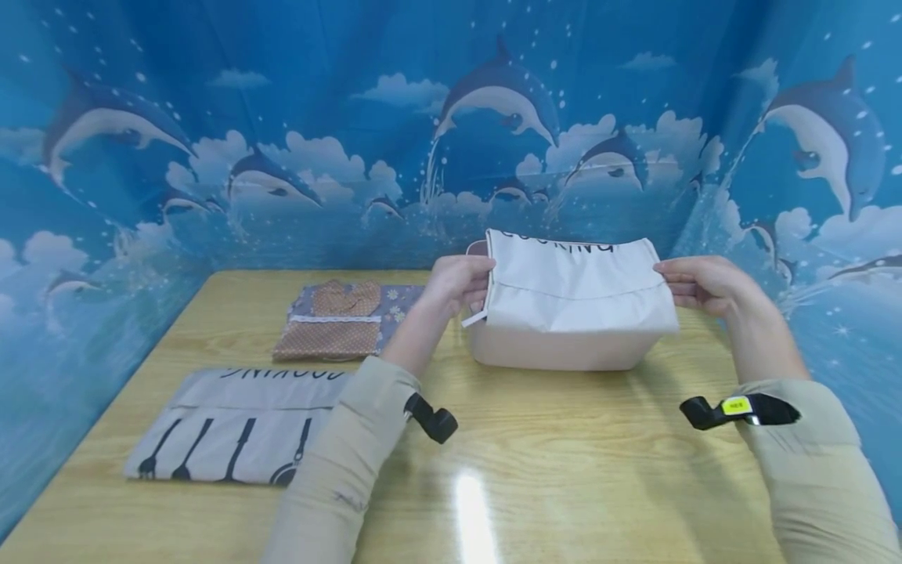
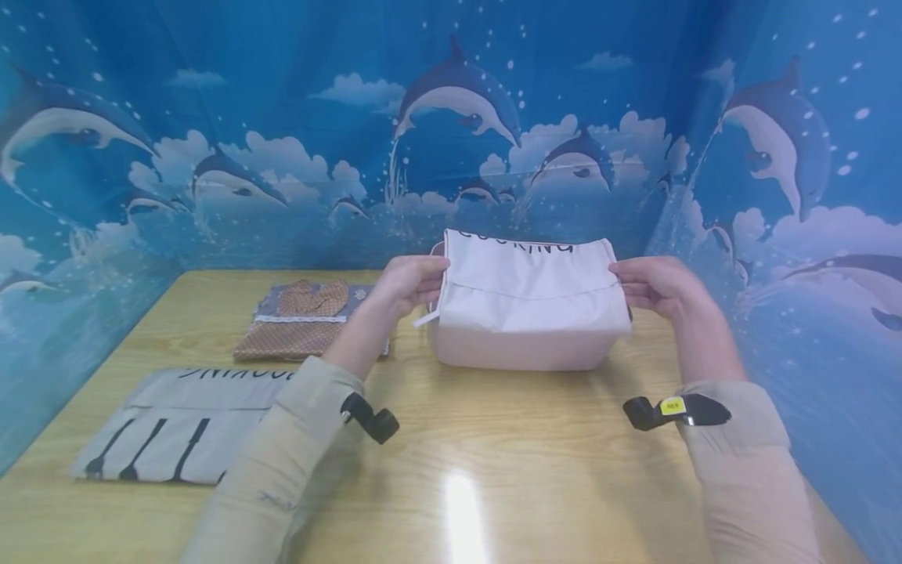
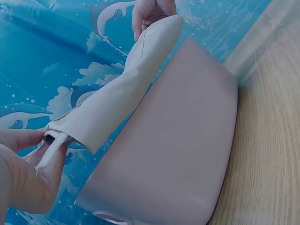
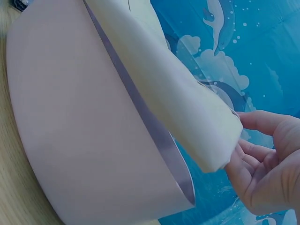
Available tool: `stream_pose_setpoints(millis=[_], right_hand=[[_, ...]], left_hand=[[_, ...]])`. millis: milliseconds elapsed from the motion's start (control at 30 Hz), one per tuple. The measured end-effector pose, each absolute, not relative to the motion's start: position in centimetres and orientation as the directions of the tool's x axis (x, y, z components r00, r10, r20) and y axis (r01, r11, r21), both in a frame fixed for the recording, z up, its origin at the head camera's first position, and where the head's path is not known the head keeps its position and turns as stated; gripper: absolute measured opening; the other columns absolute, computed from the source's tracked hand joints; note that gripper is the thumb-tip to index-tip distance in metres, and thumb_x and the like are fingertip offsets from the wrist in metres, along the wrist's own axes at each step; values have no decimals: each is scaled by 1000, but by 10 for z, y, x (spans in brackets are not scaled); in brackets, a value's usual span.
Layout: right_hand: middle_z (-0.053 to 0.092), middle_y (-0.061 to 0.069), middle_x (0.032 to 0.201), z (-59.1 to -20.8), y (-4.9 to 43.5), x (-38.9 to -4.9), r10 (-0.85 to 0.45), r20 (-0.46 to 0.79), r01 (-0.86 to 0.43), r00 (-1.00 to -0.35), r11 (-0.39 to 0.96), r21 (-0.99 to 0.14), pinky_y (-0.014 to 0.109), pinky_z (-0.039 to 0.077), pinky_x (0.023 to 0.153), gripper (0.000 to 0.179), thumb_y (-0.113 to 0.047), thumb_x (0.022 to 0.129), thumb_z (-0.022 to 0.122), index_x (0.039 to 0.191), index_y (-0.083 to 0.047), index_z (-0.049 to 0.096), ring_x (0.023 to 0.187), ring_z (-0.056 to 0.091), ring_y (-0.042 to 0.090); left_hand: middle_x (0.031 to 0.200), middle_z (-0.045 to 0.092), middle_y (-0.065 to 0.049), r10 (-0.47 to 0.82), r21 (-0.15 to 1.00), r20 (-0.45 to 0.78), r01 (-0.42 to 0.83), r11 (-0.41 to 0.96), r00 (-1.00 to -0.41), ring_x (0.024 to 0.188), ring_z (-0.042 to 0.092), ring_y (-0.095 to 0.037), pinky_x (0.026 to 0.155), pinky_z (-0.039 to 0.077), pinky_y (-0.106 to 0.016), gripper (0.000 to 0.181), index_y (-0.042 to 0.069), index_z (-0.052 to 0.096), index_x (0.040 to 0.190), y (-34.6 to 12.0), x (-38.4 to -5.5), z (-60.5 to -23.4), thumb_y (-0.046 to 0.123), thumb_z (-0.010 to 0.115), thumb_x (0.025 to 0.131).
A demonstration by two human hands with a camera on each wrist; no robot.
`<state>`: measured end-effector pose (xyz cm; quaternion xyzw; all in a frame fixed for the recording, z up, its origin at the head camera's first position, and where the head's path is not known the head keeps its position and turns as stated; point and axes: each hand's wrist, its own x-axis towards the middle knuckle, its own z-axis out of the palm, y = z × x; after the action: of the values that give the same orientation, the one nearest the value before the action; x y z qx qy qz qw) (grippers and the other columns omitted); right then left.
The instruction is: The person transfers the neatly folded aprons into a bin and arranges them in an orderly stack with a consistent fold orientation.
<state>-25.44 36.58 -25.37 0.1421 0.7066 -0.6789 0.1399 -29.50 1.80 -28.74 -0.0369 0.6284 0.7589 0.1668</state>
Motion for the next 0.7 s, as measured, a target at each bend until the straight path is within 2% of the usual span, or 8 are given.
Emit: stream_pose_setpoints(millis=[133, 200, 333, 400, 433, 567, 700], right_hand=[[65, -3, 79, -254, 363, -257, 21, -396, 396, -918, 26, -918, 24, 56, 71, 8, -19, 85, 69, 86, -18, 61, 72, 66, 10], [64, -4, 78, -254, 363, -259, 30, -392, 393, -919, 34, -919, 23, 56, 71, 5, -18, 86, 67, 83, -19, 64, 72, 66, 10], [64, -7, 77, -256, 361, -262, 63, -361, 366, -930, 79, -927, 22, 55, 73, 13, -20, 87, 65, 76, -23, 68, 73, 66, 7], [60, -8, 84, -257, 360, -265, 89, -340, 349, -936, 135, -927, 21, 54, 76, 4, -22, 87, 65, 84, -21, 65, 74, 65, 6], [59, -8, 86, -258, 359, -266, 102, -332, 344, -938, 160, -925, 21, 54, 76, 5, -23, 88, 65, 91, -19, 63, 74, 65, 5], [56, -8, 86, -261, 358, -273, 143, -316, 342, -938, 239, -909, 20, 53, 77, 41, -24, 90, 61, 124, -10, 46, 74, 65, 3], [61, -12, 75, -264, 358, -280, 165, -307, 344, -937, 289, -894, 21, 54, 75, 59, -22, 92, 58, 140, 0, 33, 71, 65, 3]], left_hand=[[111, 64, -17, 201, 940, -267, -300, -162, -943, 100, 63, -27, 78, 55, -31, 33, 0, 60, 118, 17, -298, -286, 11, 65, 87], [112, 63, -17, 202, 940, -265, -300, -165, -943, 101, 63, -28, 79, 55, -31, 34, -1, 59, 118, 17, -299, -285, 11, 65, 87], [112, 64, -17, 203, 936, -269, -305, -175, -941, 101, 63, -27, 80, 55, -31, 33, 0, 60, 117, 18, -302, -284, 10, 65, 87], [112, 64, -16, 199, 936, -273, -308, -173, -941, 100, 63, -26, 80, 55, -32, 32, 0, 61, 116, 19, -304, -284, 11, 65, 87], [111, 64, -16, 196, 936, -274, -308, -172, -941, 100, 63, -26, 80, 55, -32, 31, 0, 61, 116, 19, -305, -284, 11, 65, 87], [111, 64, -16, 186, 937, -274, -305, -168, -944, 100, 63, -26, 80, 55, -32, 31, 0, 61, 116, 21, -309, -285, 10, 64, 87], [109, 65, -16, 178, 941, -278, -305, -147, -944, 99, 63, -26, 79, 55, -32, 31, 1, 61, 117, 23, -312, -284, 11, 64, 88]])
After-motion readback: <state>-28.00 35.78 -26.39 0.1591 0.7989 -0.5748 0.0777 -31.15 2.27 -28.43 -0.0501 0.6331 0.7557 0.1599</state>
